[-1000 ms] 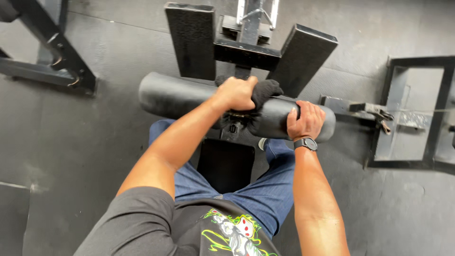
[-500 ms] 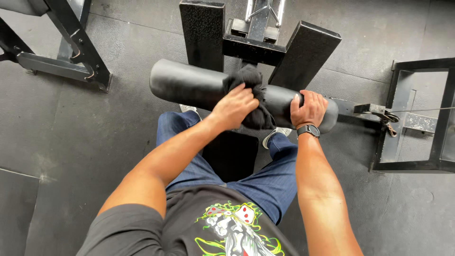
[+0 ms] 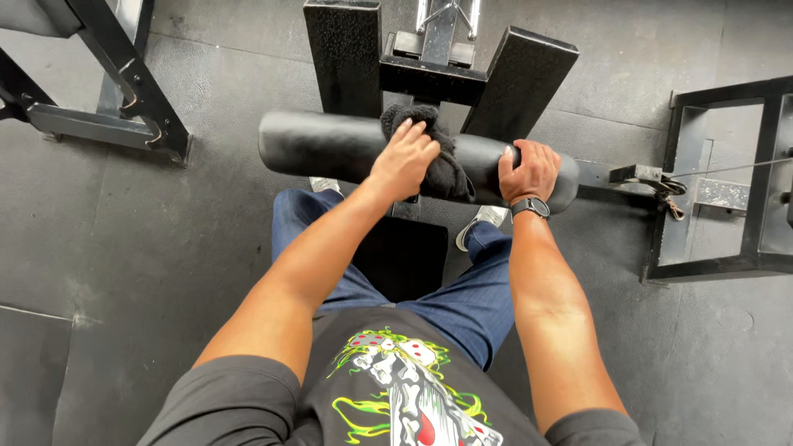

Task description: The person wipes the seat, rollers, and footrests of a gym machine using a black towel.

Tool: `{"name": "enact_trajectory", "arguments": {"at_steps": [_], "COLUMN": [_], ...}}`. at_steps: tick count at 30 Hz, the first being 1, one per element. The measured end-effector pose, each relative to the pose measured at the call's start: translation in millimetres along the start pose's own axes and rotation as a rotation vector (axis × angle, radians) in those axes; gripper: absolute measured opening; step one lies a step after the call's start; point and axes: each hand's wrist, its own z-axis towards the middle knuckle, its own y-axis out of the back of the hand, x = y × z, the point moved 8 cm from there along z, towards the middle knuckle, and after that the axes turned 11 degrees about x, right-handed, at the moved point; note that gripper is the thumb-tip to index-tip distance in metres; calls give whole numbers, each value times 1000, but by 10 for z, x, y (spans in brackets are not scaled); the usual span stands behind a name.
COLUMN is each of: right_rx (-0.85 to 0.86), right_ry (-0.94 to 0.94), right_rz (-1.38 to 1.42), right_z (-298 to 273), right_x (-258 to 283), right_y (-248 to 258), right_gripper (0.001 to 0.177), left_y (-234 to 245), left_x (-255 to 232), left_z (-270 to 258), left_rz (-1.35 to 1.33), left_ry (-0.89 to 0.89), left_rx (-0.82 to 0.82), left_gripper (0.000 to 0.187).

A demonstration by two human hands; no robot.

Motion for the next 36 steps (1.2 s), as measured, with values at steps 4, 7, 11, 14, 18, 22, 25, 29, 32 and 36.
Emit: {"name": "enact_trajectory", "arguments": {"at_steps": [4,7,11,14,18,22,25,29,32,36], "right_rx": [28,58,123,172,110,32,86,140,142,96], "right_ry": [-4,-17,-43,-7,136,140,3,-83,-109,-156], "right_rz": [-11,-29,-27,-95,-110,-102,-61,-94,-73,-26], "right_z": [34,34,20,-9,67,144,81,141,98,0], "right_x": [21,39,-54,-63,96,413,460,325,266,279], "right_y": [11,4,-71,-110,0,33,-132,-283,-329,-286], "right_gripper": [29,30,33,35,25,30,34,32,32,27], "left_y": [133,88,167,613,787,723,467,344,553,684], "left_x": [-340,-308,210,672,1225,1101,683,531,1003,1695], "left_z": [-392,-486,-773,-1218,-1506,-1397,-1191,-872,-866,-972], "left_rz": [125,-11,-478,-420,-183,-53,18,-4,1,92], "left_ry": [-85,-64,261,356,463,365,286,107,64,205], "left_rx": [-456,-309,-235,-482,-467,-636,-624,-637,-811,-879], "left_gripper": [10,28,45,44,54,119,114,90,84,70]}}
